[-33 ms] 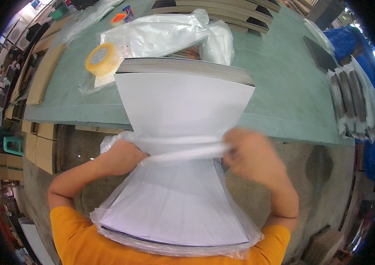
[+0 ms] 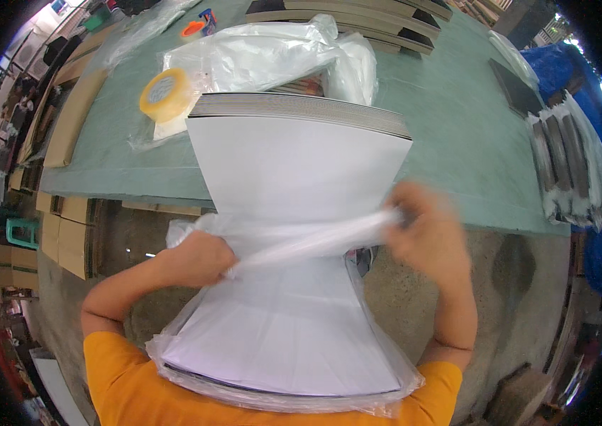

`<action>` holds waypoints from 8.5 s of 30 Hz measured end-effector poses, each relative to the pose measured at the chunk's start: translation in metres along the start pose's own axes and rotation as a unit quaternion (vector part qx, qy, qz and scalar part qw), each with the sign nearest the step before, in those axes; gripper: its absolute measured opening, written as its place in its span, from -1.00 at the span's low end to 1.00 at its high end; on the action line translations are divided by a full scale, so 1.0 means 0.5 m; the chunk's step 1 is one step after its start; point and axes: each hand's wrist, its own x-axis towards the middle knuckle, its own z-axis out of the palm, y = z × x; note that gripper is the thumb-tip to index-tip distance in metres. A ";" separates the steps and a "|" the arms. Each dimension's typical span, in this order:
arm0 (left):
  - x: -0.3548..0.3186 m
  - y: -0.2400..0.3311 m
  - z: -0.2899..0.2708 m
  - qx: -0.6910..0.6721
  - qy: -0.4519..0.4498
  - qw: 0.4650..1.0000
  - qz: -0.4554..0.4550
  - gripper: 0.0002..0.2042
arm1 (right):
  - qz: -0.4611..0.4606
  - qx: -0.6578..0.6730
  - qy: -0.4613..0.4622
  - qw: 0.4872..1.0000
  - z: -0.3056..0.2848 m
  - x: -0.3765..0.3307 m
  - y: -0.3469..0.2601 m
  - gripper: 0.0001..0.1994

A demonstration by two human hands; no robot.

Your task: The person takes a black notebook from a stack and slides it into a clear plastic bag, repeating this process for multiple notebooks.

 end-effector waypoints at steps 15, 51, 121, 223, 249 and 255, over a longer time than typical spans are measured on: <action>0.001 -0.076 -0.132 0.101 0.543 0.818 -0.162 -0.48 | -0.040 -0.107 0.232 0.966 0.053 0.015 0.028 -0.38; 0.080 -0.028 0.234 -0.440 -0.046 0.896 0.043 -0.69 | -0.120 0.300 -0.507 0.799 0.334 -0.174 0.067 -0.38; 0.009 -0.034 -0.116 -0.214 0.611 0.724 -0.238 -0.84 | 0.175 0.686 -0.005 0.706 0.144 -0.059 0.028 -0.86; -0.081 -0.044 0.005 -0.561 -0.001 0.793 0.236 -0.71 | 0.030 0.500 -0.364 0.786 0.105 -0.127 0.101 -0.62; 0.128 -0.014 -0.023 -0.624 0.453 0.628 -0.107 -0.82 | 0.152 0.454 -0.269 0.836 0.217 -0.052 0.048 -0.70; 0.107 -0.025 -0.027 -0.522 0.453 0.712 -0.127 -0.78 | 0.149 0.547 -0.230 0.791 0.211 -0.081 0.086 -0.72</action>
